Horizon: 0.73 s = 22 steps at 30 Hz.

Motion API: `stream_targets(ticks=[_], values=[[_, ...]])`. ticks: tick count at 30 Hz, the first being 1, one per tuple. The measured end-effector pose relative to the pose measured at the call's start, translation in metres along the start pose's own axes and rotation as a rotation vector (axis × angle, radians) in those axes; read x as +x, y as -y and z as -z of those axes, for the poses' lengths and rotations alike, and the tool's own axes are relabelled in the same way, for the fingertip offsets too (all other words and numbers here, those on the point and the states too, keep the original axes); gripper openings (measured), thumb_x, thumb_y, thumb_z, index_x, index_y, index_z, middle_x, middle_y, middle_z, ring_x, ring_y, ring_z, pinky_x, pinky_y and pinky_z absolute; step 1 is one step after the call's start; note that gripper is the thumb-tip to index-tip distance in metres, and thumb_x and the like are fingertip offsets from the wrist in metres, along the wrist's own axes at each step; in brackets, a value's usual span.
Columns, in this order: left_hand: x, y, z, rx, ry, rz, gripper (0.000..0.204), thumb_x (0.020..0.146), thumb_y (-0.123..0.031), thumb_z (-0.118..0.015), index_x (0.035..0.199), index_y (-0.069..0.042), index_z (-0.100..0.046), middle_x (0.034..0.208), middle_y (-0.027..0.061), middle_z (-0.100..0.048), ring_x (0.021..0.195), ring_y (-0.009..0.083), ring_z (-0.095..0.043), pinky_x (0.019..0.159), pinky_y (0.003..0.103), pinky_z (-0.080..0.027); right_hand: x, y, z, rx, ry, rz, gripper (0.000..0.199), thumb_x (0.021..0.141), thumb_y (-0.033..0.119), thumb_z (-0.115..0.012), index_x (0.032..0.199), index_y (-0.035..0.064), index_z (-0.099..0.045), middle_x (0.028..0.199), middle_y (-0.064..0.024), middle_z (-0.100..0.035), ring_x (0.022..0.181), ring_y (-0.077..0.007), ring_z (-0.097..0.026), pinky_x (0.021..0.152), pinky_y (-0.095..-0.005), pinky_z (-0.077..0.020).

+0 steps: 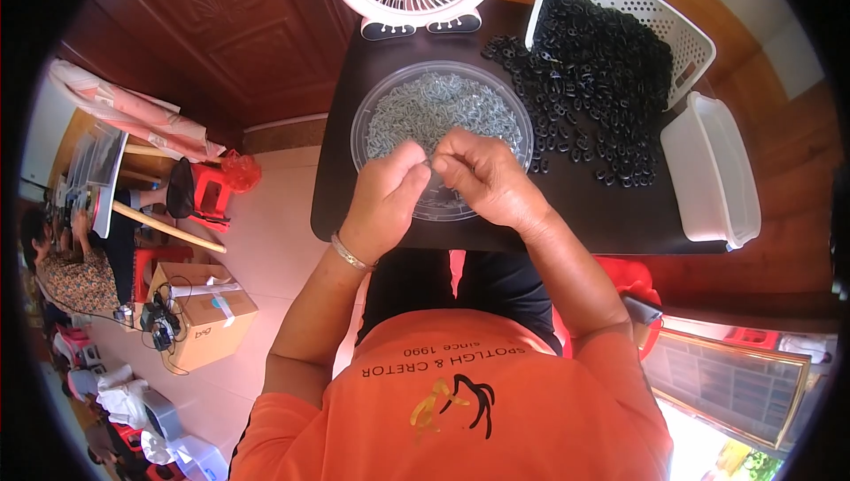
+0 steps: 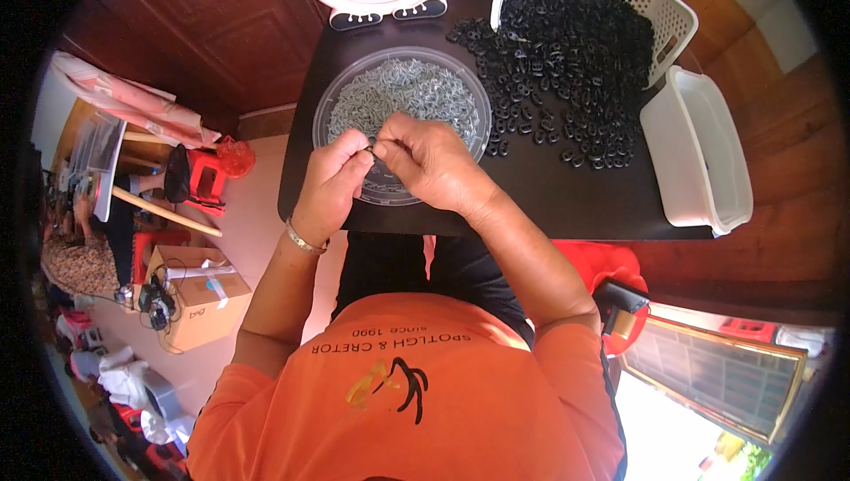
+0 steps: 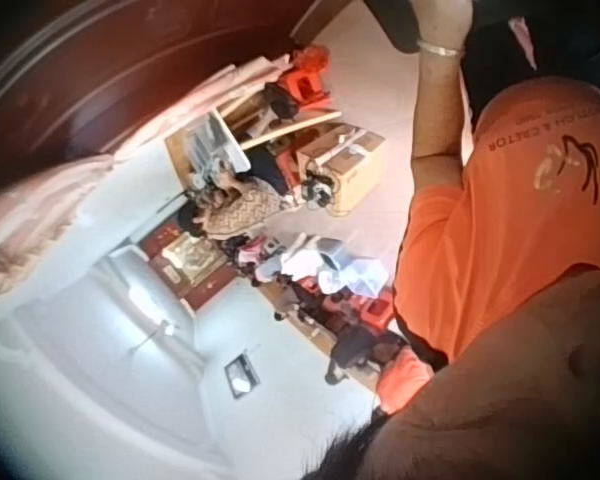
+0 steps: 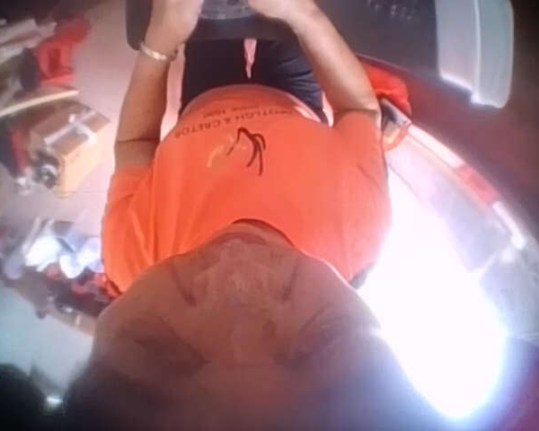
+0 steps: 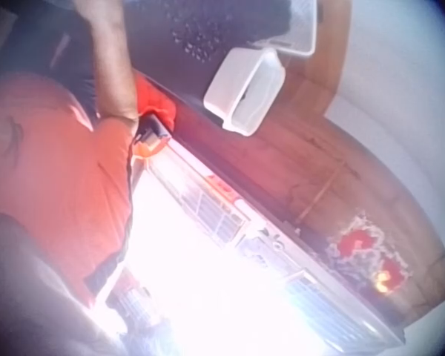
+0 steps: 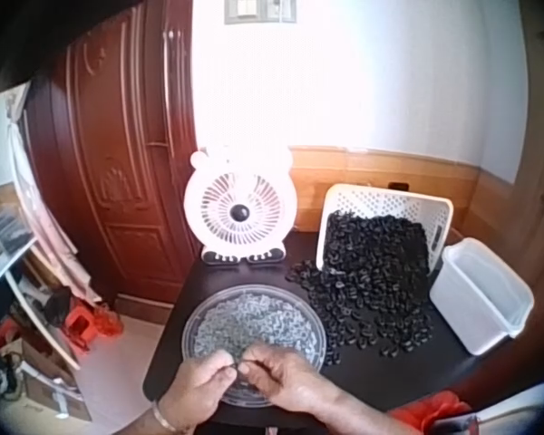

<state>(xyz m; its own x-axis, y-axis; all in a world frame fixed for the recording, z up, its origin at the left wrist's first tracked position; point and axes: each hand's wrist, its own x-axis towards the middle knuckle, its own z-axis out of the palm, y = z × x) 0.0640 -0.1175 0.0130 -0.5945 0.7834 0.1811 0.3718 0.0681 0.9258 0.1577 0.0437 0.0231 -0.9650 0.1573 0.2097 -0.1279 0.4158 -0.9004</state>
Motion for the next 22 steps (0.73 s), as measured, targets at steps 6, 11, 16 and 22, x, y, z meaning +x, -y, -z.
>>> stream_targets(ticks=[6, 11, 16, 22], values=[[-0.003, 0.002, -0.01, -0.047, -0.031, 0.018, 0.022, 0.094, -0.02, -0.05, 0.086, 0.0, -0.048, 0.064, 0.0128, -0.04, 0.057, 0.0181, -0.041, 0.055, 0.035, -0.037, 0.0, -0.004, 0.0, -0.016, -0.025, 0.057, 0.01, 0.089, 0.012, -0.062, 0.085, 0.0033, -0.059, 0.071, -0.0139, -0.06, 0.064, -0.0307, -0.059, 0.061, -0.0372, -0.0474], [-0.005, -0.004, -0.016, -0.244, -0.028, 0.105, 0.02, 0.095, -0.019, -0.05, 0.084, -0.002, -0.052, 0.06, 0.0014, -0.046, 0.054, 0.0079, -0.041, 0.05, 0.025, -0.034, 0.0, -0.002, 0.004, 0.012, -0.006, 0.055, 0.018, 0.092, 0.017, -0.061, 0.082, 0.0027, -0.058, 0.068, -0.0131, -0.057, 0.062, -0.0249, -0.059, 0.06, -0.0353, -0.0462], [-0.003, -0.012, -0.012, -0.444, -0.131, 0.15, 0.017, 0.093, -0.016, -0.05, 0.082, -0.004, -0.053, 0.06, -0.0017, -0.046, 0.05, 0.0052, -0.04, 0.047, 0.021, -0.031, -0.006, 0.019, 0.026, 0.091, -0.293, 0.088, 0.023, 0.093, 0.024, -0.064, 0.09, 0.0008, -0.063, 0.069, -0.005, -0.059, 0.065, -0.0123, -0.055, 0.062, -0.0284, -0.0465], [-0.004, -0.008, -0.008, -0.51, -0.172, 0.148, 0.02, 0.092, -0.02, -0.05, 0.079, -0.006, -0.052, 0.061, -0.0007, -0.048, 0.049, 0.0063, -0.042, 0.046, 0.02, -0.032, 0.011, 0.067, 0.027, 0.877, -1.136, 0.71, 0.079, 0.081, 0.048, -0.069, 0.135, -0.0033, -0.043, 0.132, -0.0133, -0.05, 0.12, -0.026, -0.051, 0.104, -0.044, -0.0406]])
